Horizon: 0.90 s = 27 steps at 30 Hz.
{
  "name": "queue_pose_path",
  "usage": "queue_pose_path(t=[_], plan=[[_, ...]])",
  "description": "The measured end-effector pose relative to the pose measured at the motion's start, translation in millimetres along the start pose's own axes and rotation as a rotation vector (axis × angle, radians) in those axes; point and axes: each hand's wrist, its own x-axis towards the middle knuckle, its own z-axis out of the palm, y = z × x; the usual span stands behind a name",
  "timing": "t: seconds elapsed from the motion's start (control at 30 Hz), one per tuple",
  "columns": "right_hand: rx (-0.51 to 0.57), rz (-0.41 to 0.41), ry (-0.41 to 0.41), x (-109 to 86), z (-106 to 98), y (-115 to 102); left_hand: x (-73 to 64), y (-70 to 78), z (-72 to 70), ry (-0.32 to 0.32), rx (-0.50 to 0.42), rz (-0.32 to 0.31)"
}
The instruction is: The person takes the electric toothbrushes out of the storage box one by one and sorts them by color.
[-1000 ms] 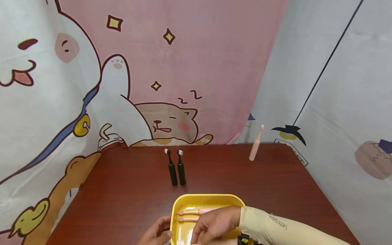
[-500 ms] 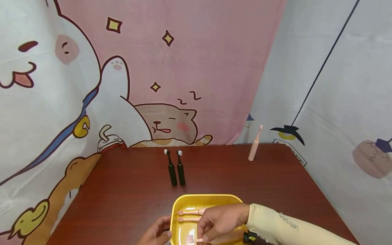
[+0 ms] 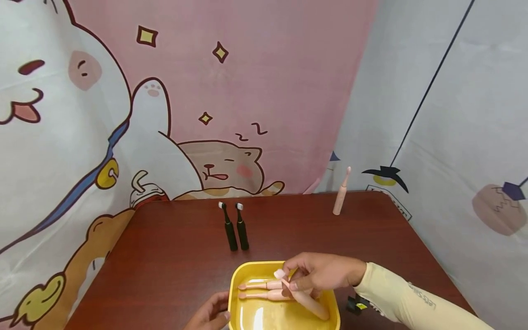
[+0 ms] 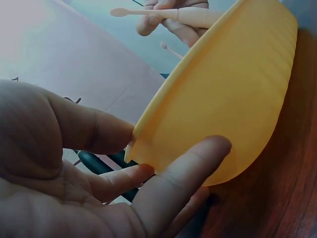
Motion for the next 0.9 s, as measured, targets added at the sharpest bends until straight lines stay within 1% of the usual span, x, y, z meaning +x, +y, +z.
queue_pose_path(t=[0.1,0.33,0.4,0.57,0.63,0.7,0.8,0.9], plan=[[0.045,-0.027,0.054,-7.7,-4,6,-0.1,0.2,0.0,0.002,-0.009,-0.005],[0.158,-0.126,0.135,-23.0,-10,15,0.7,-0.9,1.2,-0.003,-0.015,-0.01],[0.185,-0.14,0.169,-27.8,-12,13,1.0,-1.0,1.3,-0.003,-0.017,-0.015],[0.231,-0.165,0.315,-37.3,-20,4,1.3,-0.9,0.3,0.008,-0.011,-0.019],[0.243,-0.197,0.363,-41.6,-25,1,0.9,-0.6,0.1,0.008,-0.011,-0.023],[0.259,-0.243,0.395,-46.5,-30,-2,0.4,-0.3,0.3,0.008,-0.014,-0.032],[0.28,-0.29,0.445,-54.6,-40,-5,0.1,0.3,0.3,0.01,-0.015,-0.048],[0.308,-0.31,0.519,-62.6,-49,-7,0.3,0.5,0.8,0.019,-0.011,-0.057]])
